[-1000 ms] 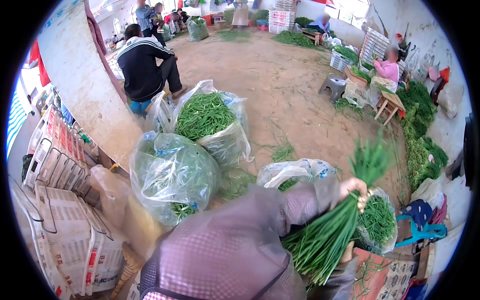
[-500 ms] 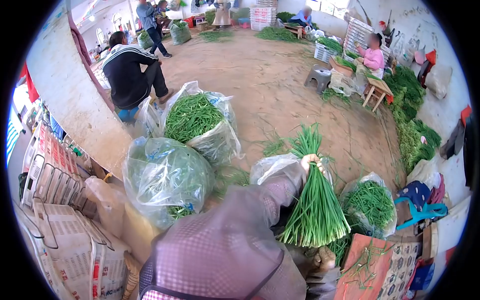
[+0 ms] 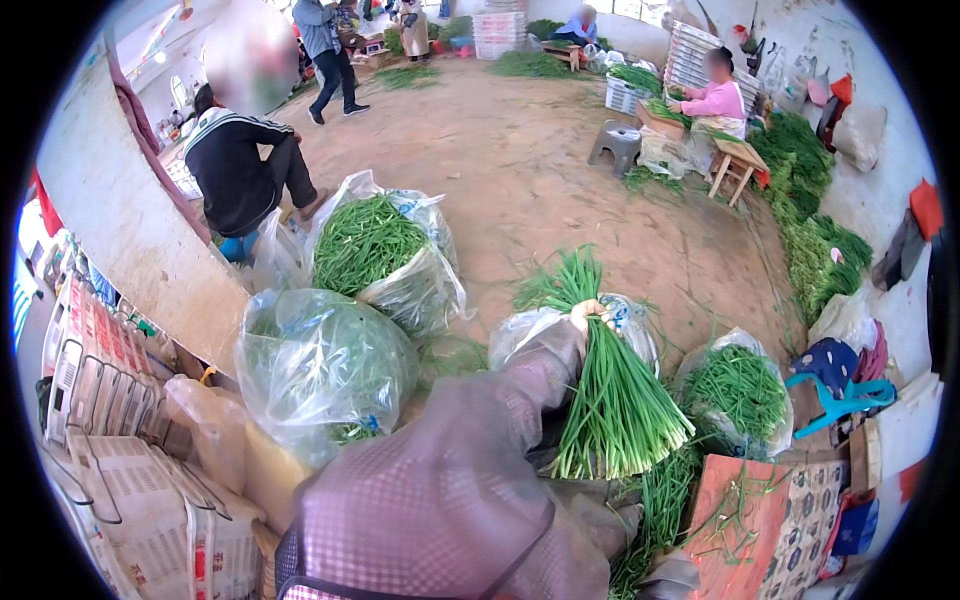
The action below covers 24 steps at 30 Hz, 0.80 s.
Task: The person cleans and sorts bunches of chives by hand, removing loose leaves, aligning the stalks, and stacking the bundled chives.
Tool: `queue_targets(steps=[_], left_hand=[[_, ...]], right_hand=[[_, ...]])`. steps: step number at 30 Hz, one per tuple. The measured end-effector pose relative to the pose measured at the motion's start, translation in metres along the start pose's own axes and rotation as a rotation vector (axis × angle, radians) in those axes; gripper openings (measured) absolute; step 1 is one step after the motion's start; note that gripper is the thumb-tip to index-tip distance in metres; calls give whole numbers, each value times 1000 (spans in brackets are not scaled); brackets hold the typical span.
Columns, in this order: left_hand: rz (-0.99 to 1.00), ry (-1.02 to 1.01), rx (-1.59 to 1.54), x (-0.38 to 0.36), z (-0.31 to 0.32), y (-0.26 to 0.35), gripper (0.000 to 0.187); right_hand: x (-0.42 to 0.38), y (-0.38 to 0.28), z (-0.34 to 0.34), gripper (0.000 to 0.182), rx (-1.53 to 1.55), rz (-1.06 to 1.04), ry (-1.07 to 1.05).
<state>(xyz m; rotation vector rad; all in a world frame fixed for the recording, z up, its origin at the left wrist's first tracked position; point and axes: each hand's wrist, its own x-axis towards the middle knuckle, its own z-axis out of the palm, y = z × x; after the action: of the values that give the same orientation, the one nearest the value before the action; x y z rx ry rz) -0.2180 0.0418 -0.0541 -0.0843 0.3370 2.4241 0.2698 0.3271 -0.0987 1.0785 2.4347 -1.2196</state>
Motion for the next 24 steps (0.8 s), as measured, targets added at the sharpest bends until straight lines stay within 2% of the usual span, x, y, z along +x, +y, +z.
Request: queue_targets(steps=[3,5,7,9,11,12,13,15,17,19,20,21,23,24], left_hand=[[21,59,14,-13,16,-1,10],[11,71,-36,-10,12,-8,11],[-55,54,-67,-9,12,-12,12],[-18,83,6,-10,20,-18,13],[23,112,-20,-11,21,-20,14],[50,179,-5,-11,24,-20,14],[48,179,2,-9,23,-16,14],[6,96,-32,-2,12,-11,14],[19,115,-18,-1,4,-12,12],[88,60,-12,1,-1,-12,13],[304,111,199,-5,6,-18,12],[383,106,307,-8,7,-20,12],[358,78,370,-9,-4,-6,11],[305,66,375,-8,-11,-3,11]], right_hand=[[-30,-61,5,66,-745,-172,129],[-31,-117,10,93,-343,-555,171],[-38,-180,30,99,113,-600,25],[-15,-196,82,87,810,-772,-77],[17,-181,112,48,995,-398,-250],[5,-198,105,22,1007,-318,-240],[11,-192,108,22,1014,-318,-239],[21,-168,110,10,997,-371,-163],[2,-172,83,21,945,-343,-247],[13,-141,72,21,911,-467,-95],[26,-128,65,20,727,-733,115],[17,-138,56,18,517,-970,274],[4,-154,40,16,72,-1338,805],[-8,-161,39,16,322,-1049,423]])
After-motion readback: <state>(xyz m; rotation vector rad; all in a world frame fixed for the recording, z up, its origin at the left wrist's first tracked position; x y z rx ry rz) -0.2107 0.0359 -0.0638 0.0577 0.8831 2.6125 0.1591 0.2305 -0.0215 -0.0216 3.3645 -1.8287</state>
